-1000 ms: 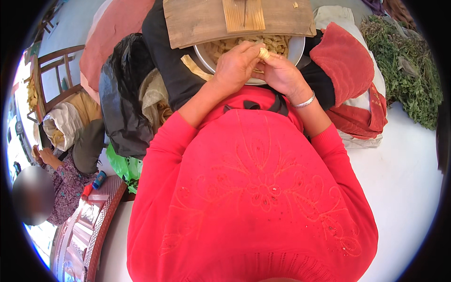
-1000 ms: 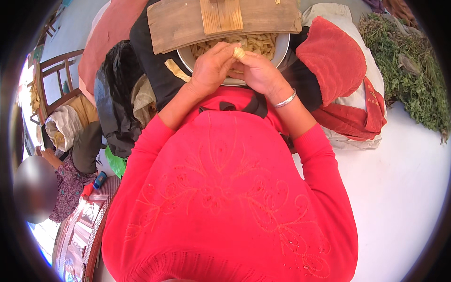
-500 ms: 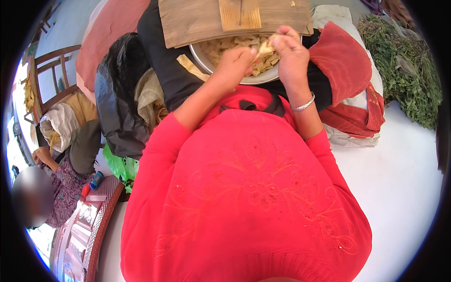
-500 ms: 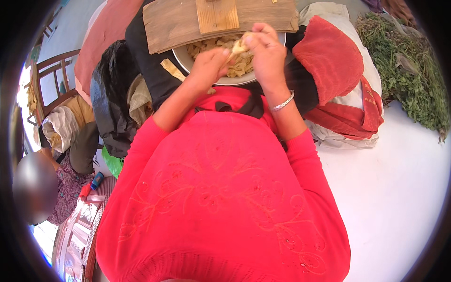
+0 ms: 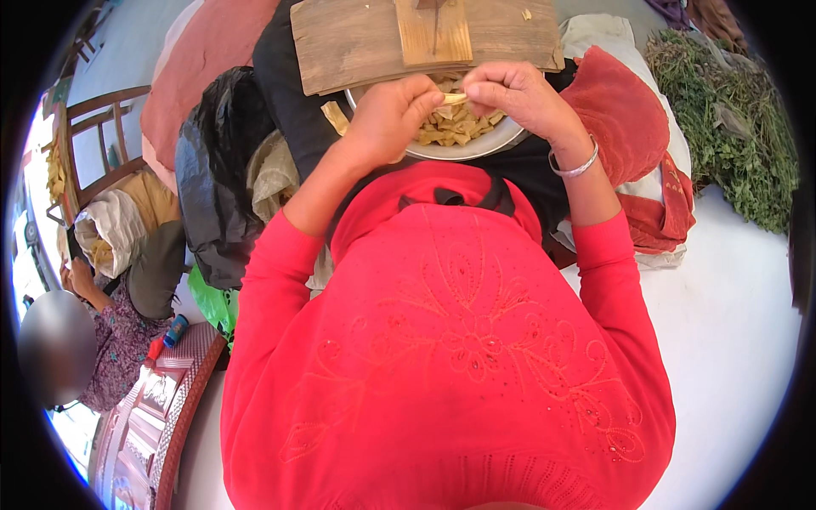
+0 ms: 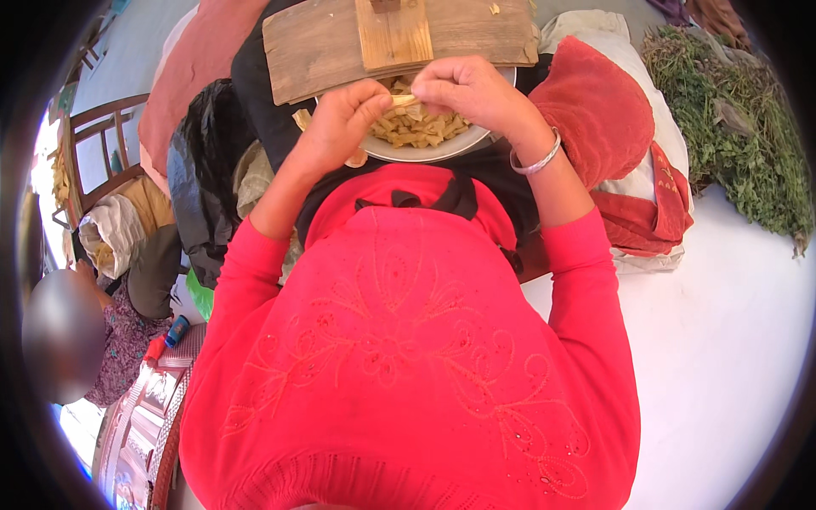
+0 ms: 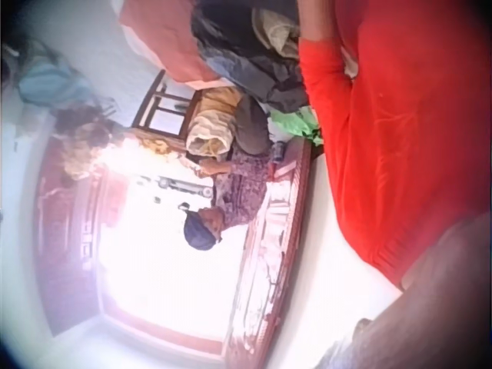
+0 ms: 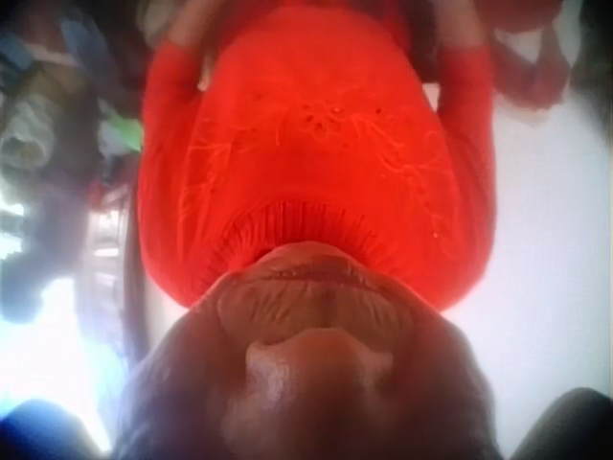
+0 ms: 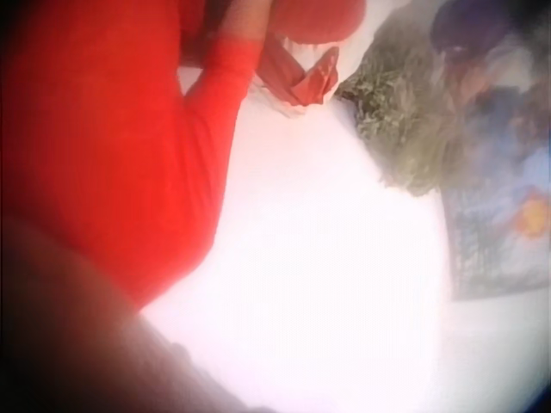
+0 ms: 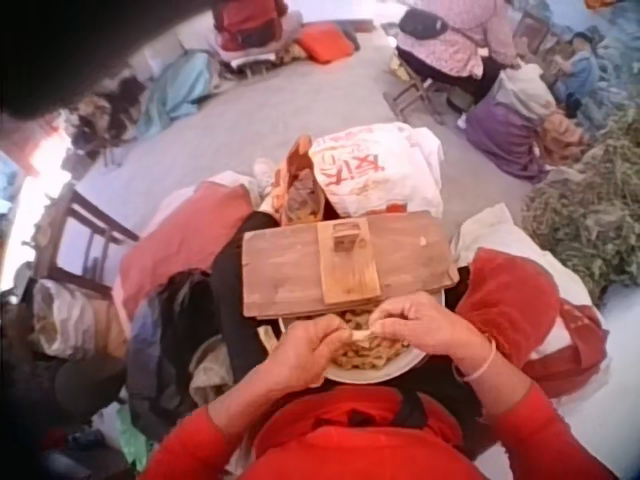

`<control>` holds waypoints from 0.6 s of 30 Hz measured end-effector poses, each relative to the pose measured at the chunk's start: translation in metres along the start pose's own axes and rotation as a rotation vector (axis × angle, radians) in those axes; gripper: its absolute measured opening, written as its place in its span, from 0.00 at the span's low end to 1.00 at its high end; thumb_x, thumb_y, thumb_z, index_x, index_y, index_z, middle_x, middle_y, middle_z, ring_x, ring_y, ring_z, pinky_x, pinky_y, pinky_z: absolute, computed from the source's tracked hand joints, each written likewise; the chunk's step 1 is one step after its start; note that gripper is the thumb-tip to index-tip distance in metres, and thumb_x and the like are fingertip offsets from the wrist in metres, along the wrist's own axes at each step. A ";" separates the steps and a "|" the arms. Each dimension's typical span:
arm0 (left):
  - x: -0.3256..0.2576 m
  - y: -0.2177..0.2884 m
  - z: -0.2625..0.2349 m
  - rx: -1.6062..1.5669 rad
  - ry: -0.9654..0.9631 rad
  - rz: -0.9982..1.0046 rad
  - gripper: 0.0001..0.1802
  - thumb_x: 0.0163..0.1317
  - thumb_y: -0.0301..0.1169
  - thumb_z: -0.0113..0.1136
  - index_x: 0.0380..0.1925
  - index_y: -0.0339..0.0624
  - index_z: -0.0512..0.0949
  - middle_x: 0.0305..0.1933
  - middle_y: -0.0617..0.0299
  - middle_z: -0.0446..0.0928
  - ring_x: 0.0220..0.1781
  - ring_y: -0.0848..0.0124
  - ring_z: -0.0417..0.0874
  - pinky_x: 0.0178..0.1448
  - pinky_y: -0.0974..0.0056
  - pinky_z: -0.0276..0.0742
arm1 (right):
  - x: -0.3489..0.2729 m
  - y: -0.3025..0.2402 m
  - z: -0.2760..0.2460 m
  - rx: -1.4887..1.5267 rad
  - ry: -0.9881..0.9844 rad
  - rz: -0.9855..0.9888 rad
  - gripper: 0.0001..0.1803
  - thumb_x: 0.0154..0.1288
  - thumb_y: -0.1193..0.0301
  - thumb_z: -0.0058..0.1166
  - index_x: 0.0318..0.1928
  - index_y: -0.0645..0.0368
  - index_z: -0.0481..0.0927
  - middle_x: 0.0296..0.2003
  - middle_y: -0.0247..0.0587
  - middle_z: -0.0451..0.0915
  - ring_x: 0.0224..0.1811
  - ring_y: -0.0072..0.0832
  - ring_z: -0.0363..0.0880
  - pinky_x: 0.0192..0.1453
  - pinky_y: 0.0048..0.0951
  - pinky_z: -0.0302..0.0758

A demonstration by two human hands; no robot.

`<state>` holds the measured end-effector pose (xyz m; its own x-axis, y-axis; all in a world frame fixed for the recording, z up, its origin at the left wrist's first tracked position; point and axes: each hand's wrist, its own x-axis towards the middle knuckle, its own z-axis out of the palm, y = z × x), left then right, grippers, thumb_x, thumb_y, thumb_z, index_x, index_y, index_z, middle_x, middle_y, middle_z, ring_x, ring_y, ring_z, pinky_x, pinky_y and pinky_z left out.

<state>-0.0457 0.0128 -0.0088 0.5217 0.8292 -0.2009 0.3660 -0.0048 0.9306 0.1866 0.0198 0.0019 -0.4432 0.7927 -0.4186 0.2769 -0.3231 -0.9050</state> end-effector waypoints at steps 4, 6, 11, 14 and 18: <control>0.017 -0.004 -0.015 -0.250 -0.073 -0.044 0.15 0.68 0.38 0.53 0.32 0.37 0.78 0.22 0.74 0.65 0.26 0.83 0.61 0.30 0.74 0.61 | 0.001 -0.004 -0.001 0.167 0.127 -0.077 0.08 0.64 0.69 0.54 0.36 0.61 0.81 0.23 0.26 0.74 0.22 0.12 0.68 0.25 0.16 0.67; 0.027 -0.012 -0.023 -0.315 -0.055 -0.033 0.12 0.67 0.37 0.53 0.37 0.39 0.79 0.24 0.74 0.66 0.27 0.84 0.63 0.30 0.76 0.60 | 0.011 -0.004 0.005 0.165 0.258 -0.129 0.07 0.64 0.71 0.54 0.37 0.62 0.81 0.23 0.25 0.73 0.22 0.12 0.66 0.25 0.16 0.66; 0.049 -0.013 -0.047 -0.272 -0.002 -0.076 0.10 0.65 0.35 0.55 0.39 0.42 0.78 0.26 0.73 0.69 0.28 0.84 0.66 0.31 0.77 0.61 | 0.033 0.002 0.004 0.054 0.461 -0.244 0.06 0.64 0.73 0.53 0.37 0.62 0.81 0.24 0.25 0.74 0.24 0.13 0.68 0.27 0.18 0.67; 0.065 -0.024 -0.046 -0.187 0.062 -0.001 0.09 0.64 0.34 0.55 0.37 0.40 0.77 0.26 0.71 0.71 0.28 0.82 0.68 0.32 0.75 0.63 | 0.045 0.010 0.003 -0.033 0.528 -0.292 0.06 0.63 0.73 0.53 0.36 0.63 0.81 0.23 0.28 0.76 0.25 0.16 0.70 0.29 0.22 0.69; 0.077 -0.034 -0.044 0.023 0.114 0.062 0.08 0.62 0.32 0.56 0.33 0.37 0.75 0.26 0.68 0.72 0.29 0.79 0.70 0.33 0.71 0.66 | 0.060 0.020 0.006 -0.237 0.590 -0.248 0.06 0.61 0.73 0.53 0.35 0.61 0.80 0.24 0.36 0.78 0.26 0.27 0.75 0.31 0.27 0.71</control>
<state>-0.0516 0.1017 -0.0422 0.4533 0.8850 -0.1062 0.3543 -0.0696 0.9325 0.1603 0.0572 -0.0422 0.0031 0.9996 -0.0285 0.4361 -0.0270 -0.8995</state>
